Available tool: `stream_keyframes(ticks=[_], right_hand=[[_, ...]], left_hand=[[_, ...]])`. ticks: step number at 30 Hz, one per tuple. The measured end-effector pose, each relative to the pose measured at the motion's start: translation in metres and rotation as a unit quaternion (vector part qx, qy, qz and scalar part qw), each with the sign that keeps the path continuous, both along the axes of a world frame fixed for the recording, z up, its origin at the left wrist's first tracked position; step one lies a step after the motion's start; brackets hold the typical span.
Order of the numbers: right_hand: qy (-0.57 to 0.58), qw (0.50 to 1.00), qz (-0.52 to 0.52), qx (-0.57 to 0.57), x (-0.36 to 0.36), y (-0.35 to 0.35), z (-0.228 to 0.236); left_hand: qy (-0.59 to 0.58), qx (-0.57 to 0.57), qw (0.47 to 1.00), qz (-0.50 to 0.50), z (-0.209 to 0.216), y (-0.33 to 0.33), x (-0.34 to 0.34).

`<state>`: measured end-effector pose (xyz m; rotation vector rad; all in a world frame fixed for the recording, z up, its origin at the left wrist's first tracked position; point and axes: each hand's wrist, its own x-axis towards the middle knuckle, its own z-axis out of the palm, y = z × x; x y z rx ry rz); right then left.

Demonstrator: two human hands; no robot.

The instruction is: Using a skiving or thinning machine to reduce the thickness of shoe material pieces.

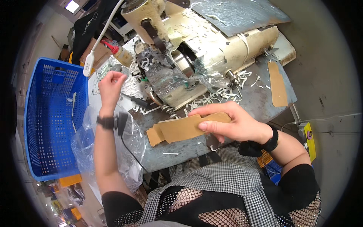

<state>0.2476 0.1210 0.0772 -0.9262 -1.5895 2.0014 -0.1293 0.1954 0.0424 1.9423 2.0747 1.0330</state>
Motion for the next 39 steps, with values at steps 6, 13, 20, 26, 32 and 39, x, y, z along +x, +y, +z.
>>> stream_keyframes(ticks=[6,13,20,26,32,39], right_hand=[[0.034,0.998,0.057,0.015,-0.016,0.021,0.005],[0.047,0.997,0.057,0.012,-0.024,0.038,0.006],[0.001,0.991,-0.01,0.136,-0.018,0.049,-0.006],[-0.095,0.852,-0.14,0.495,0.008,0.062,-0.01],[-0.098,0.72,-0.15,0.67,0.011,0.072,-0.021],[-0.117,0.668,-0.118,0.725,-0.003,0.093,-0.024]], left_hand=[[-0.098,-0.086,0.902,-0.413,0.048,-0.099,0.114],[-0.407,-0.184,0.833,-0.325,0.04,-0.106,0.098],[-0.417,-0.169,0.867,-0.213,0.031,-0.093,0.095],[-0.444,-0.237,0.846,-0.177,0.029,-0.073,0.076],[-0.396,-0.282,0.858,-0.164,0.029,-0.051,0.068],[-0.396,-0.31,0.851,-0.152,0.035,-0.037,0.076]])
